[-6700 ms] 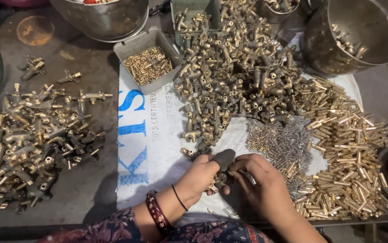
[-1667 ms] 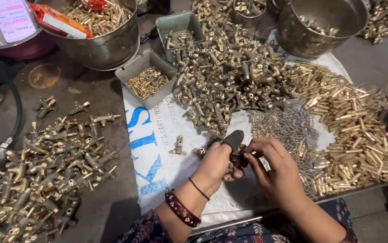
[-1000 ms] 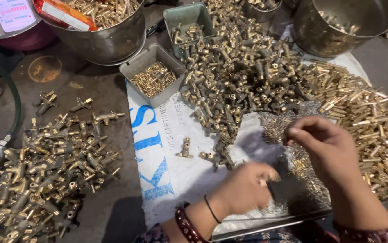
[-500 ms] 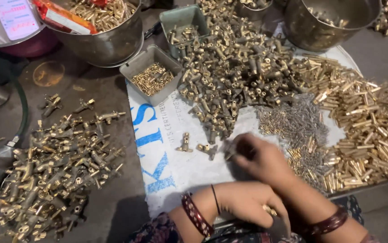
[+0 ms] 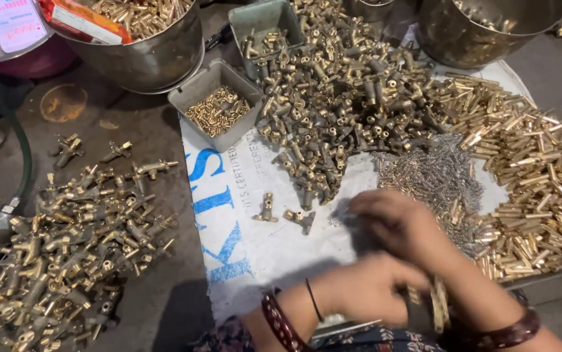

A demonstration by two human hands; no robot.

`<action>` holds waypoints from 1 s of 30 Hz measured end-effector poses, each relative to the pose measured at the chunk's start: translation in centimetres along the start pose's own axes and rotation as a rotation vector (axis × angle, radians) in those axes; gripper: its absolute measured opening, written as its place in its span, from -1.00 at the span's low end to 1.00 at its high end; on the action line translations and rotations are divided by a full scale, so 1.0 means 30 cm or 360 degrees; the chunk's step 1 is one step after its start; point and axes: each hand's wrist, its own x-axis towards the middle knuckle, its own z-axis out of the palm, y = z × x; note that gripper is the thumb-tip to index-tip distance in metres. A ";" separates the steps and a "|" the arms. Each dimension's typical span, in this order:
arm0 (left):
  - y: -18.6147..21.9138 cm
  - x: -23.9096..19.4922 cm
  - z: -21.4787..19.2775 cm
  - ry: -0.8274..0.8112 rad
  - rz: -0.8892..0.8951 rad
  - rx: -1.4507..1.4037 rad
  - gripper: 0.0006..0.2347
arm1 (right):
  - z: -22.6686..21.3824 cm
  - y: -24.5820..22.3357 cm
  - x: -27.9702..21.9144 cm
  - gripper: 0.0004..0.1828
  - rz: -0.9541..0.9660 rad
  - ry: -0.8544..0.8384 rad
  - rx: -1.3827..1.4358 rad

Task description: Assembling small brass gas valve components by hand on a workbench.

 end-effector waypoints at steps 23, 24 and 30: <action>-0.015 0.043 -0.112 0.0926 -0.0508 -0.0030 -0.77 | -0.060 0.081 -0.216 -0.70 0.0998 0.0370 0.0678; -0.039 0.043 -0.109 0.0982 -0.0455 -0.0060 -0.77 | -0.039 0.088 -0.228 -0.70 0.1015 0.0371 0.0860; -0.066 0.043 -0.098 0.0935 -0.0444 -0.0189 -0.80 | 0.008 0.116 -0.226 -0.71 0.0842 0.0306 0.1082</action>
